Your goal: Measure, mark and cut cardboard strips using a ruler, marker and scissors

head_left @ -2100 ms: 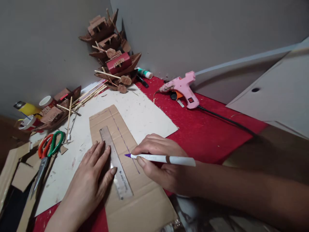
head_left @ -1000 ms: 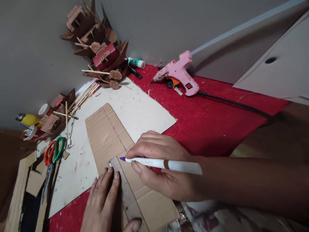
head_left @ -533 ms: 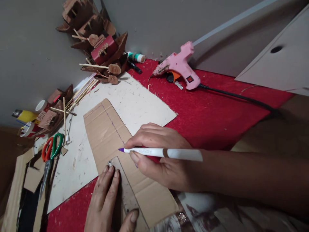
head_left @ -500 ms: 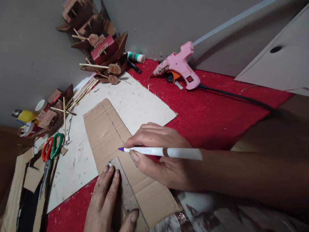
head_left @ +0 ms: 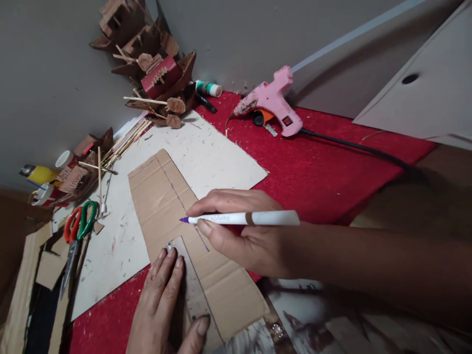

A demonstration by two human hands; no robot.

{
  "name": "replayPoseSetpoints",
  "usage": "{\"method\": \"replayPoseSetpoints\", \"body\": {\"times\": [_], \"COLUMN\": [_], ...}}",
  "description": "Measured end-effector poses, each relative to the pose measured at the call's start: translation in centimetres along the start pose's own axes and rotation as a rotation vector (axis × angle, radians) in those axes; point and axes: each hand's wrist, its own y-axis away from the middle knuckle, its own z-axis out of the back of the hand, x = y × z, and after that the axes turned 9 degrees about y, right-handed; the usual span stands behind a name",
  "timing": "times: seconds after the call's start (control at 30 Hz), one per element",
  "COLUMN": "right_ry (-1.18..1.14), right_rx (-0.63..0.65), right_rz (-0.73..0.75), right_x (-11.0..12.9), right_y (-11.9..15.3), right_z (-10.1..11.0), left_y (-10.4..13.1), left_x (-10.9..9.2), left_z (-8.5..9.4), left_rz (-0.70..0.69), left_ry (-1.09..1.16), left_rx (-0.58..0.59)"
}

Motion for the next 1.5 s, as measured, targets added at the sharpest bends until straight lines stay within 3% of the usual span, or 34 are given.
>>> {"method": "replayPoseSetpoints", "body": {"times": [0.27, 0.53, 0.67, 0.9, 1.5], "right_ry": [-0.024, -0.303, -0.345, -0.144, -0.018], "right_rx": [0.110, 0.261, 0.339, 0.358, 0.353], "right_rz": [-0.092, -0.490, -0.586, -0.417, -0.257], "right_x": [0.3, 1.4, 2.0, 1.8, 1.4], "right_y": [-0.3, 0.5, 1.7, 2.6, 2.7], "right_z": [0.5, -0.4, -1.3, -1.9, -2.3], "left_y": [0.0, 0.1, 0.1, -0.1, 0.2], "left_x": [-0.1, 0.2, 0.3, -0.2, 0.5], "left_z": [0.2, -0.1, 0.0, 0.3, -0.3], "left_rz": [0.001, -0.021, -0.050, -0.055, -0.138], "left_ry": [-0.005, -0.037, -0.061, -0.107, -0.169], "left_rx": [-0.005, -0.028, -0.012, -0.003, -0.083]}}
